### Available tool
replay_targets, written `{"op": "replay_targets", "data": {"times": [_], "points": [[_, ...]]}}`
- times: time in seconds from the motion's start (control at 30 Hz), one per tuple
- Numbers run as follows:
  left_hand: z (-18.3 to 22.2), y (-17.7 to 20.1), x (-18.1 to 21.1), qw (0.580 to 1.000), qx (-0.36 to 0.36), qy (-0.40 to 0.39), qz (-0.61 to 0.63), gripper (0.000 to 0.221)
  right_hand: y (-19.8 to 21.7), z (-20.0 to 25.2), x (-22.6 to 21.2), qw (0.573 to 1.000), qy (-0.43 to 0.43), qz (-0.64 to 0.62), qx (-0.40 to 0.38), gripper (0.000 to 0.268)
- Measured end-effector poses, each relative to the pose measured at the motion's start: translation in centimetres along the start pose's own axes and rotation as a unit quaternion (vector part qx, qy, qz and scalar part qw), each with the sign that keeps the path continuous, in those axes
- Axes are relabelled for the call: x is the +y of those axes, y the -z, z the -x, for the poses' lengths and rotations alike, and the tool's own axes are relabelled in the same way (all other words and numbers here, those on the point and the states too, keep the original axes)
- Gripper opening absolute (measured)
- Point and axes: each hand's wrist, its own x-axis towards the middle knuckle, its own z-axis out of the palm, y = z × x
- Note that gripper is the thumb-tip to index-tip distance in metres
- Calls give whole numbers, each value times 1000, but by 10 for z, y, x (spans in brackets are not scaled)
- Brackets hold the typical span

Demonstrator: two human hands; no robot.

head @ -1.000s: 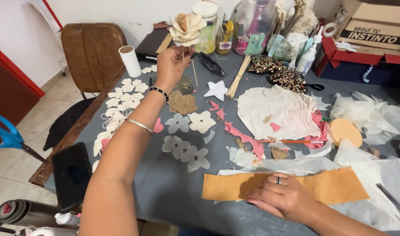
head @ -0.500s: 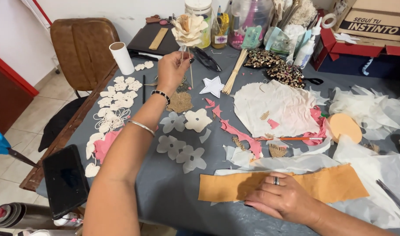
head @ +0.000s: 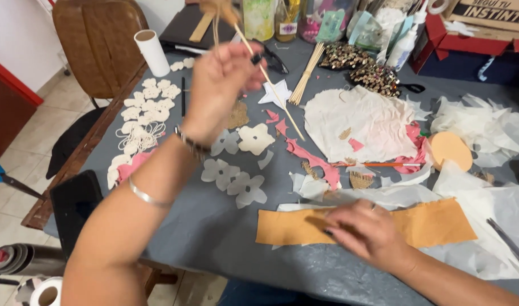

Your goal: Cutting out small flower shapes from white fabric using scissors on a table filled with craft supplies.

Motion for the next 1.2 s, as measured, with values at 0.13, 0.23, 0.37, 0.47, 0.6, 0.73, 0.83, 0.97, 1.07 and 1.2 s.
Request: {"op": "replay_targets", "data": {"times": [0.13,0.23,0.37,0.47,0.6,0.73,0.83,0.97,1.07,1.2], "points": [[72,-27,-18,981,7,139,136,28,11,-12,-15,984,-167,-45,50,56],[110,-44,-19,985,-42,135,97,12,11,-11,-16,957,-256,-127,44,52],[115,-53,-44,983,-46,132,118,21,7,-12,-15,949,-275,-148,41,38],[111,-63,-54,975,-35,152,159,17,6,-12,-9,961,-260,-83,41,28],[108,-72,-37,976,-69,117,169,31,4,-16,-4,948,-290,-89,98,28],[100,-97,-8,988,-103,59,97,25,8,-14,10,944,-296,-71,130,19],[99,-114,12,990,-114,47,75,22,15,-14,22,938,-301,-64,160,15],[87,-130,-18,988,-137,33,67,21,26,-19,28,935,-298,-51,185,16],[86,-133,-25,988,-127,58,70,19,27,-17,33,932,-306,-52,189,14],[86,-128,-22,989,-122,40,79,20,29,-20,29,929,-319,-72,172,13]]}}
